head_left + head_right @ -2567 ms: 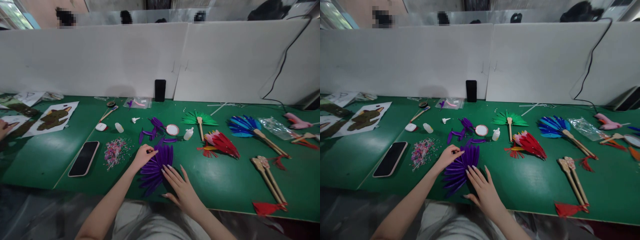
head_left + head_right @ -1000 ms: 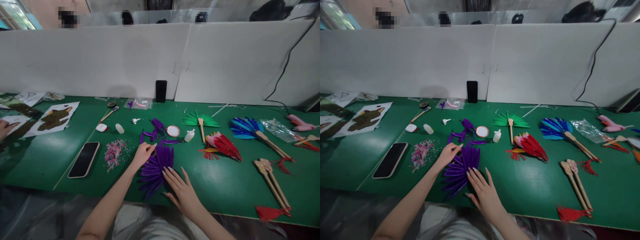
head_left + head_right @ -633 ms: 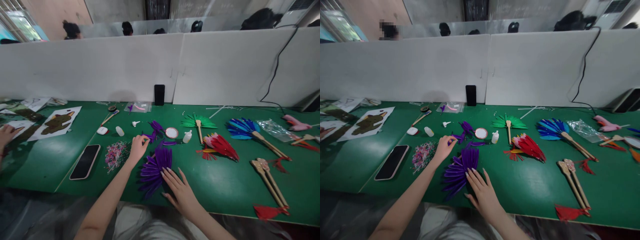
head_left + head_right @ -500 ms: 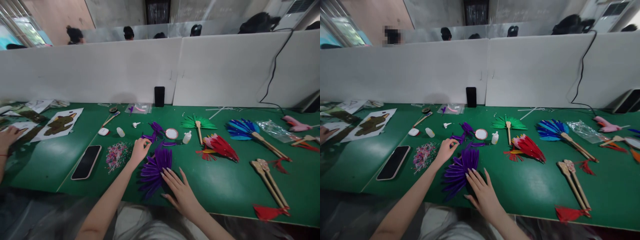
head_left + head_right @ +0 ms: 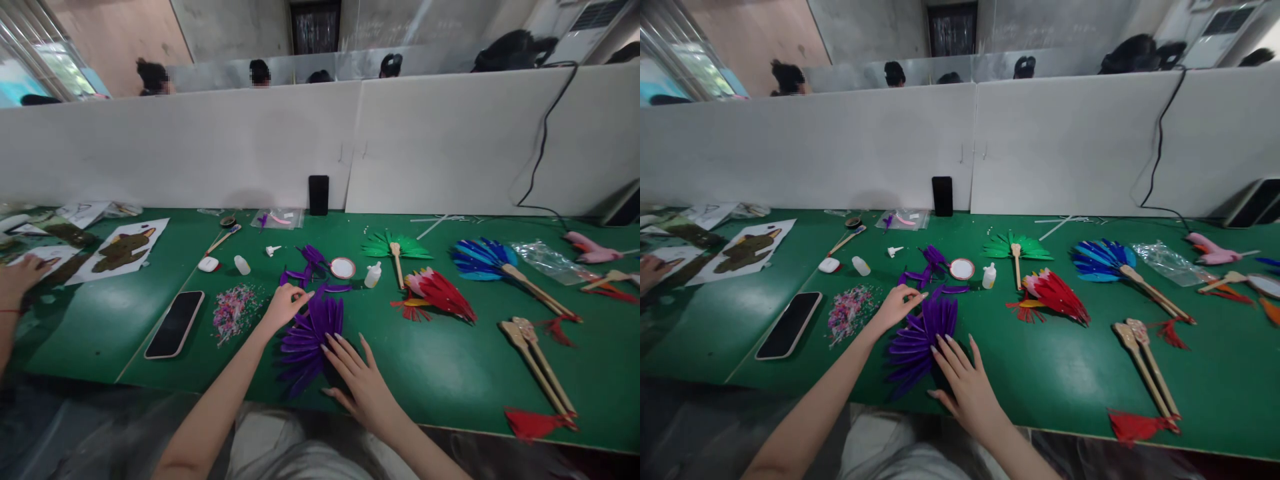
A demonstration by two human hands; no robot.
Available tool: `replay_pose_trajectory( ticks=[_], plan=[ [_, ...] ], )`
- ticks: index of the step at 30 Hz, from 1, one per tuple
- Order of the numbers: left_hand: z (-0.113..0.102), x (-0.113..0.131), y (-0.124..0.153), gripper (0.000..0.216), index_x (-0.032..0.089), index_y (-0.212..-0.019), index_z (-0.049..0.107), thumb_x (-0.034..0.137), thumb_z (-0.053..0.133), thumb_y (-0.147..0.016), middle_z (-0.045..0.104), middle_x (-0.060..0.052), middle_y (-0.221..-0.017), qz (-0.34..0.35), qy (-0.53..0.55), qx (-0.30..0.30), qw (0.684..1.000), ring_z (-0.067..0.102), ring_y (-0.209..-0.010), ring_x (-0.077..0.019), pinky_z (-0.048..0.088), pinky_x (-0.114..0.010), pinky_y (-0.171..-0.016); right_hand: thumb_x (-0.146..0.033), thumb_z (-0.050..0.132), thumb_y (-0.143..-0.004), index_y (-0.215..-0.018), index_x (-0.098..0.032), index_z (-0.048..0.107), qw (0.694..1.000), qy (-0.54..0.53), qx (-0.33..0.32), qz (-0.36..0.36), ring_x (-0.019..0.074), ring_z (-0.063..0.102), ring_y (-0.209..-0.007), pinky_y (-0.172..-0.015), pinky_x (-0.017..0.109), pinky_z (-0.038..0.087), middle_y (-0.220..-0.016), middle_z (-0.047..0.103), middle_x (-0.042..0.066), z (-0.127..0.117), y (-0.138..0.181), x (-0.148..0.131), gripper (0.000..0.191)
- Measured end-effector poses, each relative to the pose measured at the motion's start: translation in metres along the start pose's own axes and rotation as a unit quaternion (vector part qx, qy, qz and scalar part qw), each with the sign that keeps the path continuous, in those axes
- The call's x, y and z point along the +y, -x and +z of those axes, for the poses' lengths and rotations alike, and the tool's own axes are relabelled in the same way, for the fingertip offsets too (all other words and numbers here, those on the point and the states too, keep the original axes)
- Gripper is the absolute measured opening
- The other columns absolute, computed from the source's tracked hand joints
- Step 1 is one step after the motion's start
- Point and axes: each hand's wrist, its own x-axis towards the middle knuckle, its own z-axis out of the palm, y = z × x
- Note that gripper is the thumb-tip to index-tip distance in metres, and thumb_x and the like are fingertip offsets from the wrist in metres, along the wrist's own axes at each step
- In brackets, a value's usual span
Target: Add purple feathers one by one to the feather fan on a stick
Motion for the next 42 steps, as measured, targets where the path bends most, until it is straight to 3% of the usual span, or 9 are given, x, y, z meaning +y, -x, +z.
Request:
replay_pose_trajectory(
  ticks=[5, 11, 21, 35, 42],
  plan=[
    [0.004, 0.001, 0.005, 0.033, 0.018, -0.061, 0.068, 0.049, 0.065, -0.074, 0.063, -0.004, -0.065, -0.004, 0.025, -0.038, 0.999, 0.058, -0.068, -0.0189, 0.042, -0.03, -0.068, -0.028, 0.053, -0.091, -0.147, -0.023, 0.03, 1.0, -0.014, 0.008, 0.008, 0.0237, 0.03, -0.14, -0.114, 0.057, 0.019, -0.153, 0.032, 0.007, 0.002, 0.0, 0.002, 0.061],
    [0.008, 0.0, 0.008, 0.043, 0.019, -0.052, 0.06, 0.055, 0.063, -0.073, 0.057, -0.002, -0.061, -0.017, 0.049, -0.037, 0.998, 0.053, -0.062, -0.0165, 0.042, -0.028, -0.064, -0.033, 0.05, -0.093, -0.143, -0.027, 0.039, 0.998, -0.04, 0.029, 0.031, 0.0269, 0.029, -0.141, -0.109, 0.059, 0.027, -0.154, 0.03, 0.01, 0.005, 0.0, 0.005, 0.052],
    [0.012, -0.003, 0.009, 0.046, 0.018, -0.052, 0.058, 0.059, 0.061, -0.073, 0.055, -0.001, -0.061, -0.025, 0.076, -0.022, 0.997, 0.052, -0.061, -0.0152, 0.042, -0.028, -0.063, -0.036, 0.051, -0.093, -0.139, -0.029, 0.045, 0.997, -0.058, 0.039, 0.042, 0.0283, 0.027, -0.141, -0.108, 0.058, 0.03, -0.156, 0.025, 0.01, 0.005, 0.0, 0.005, 0.048],
    [0.014, -0.005, 0.011, 0.042, 0.019, -0.054, 0.06, 0.055, 0.062, -0.074, 0.058, -0.002, -0.06, -0.027, 0.075, -0.004, 0.997, 0.054, -0.062, -0.0166, 0.042, -0.028, -0.061, -0.032, 0.05, -0.093, -0.134, -0.029, 0.052, 0.996, -0.045, 0.062, 0.042, 0.0283, 0.033, -0.138, -0.108, 0.06, 0.028, -0.152, 0.033, 0.01, 0.003, 0.003, 0.007, 0.041],
    [0.009, -0.009, 0.008, 0.042, 0.02, -0.061, 0.069, 0.045, 0.048, -0.087, 0.063, -0.004, -0.063, -0.029, 0.051, 0.003, 0.998, 0.059, -0.067, -0.0185, 0.043, -0.029, -0.067, -0.03, 0.049, -0.094, -0.135, -0.028, 0.049, 0.995, -0.053, 0.07, 0.039, 0.0275, 0.032, -0.139, -0.109, 0.061, 0.026, -0.152, 0.033, 0.01, 0.001, 0.004, 0.008, 0.041]
  ],
)
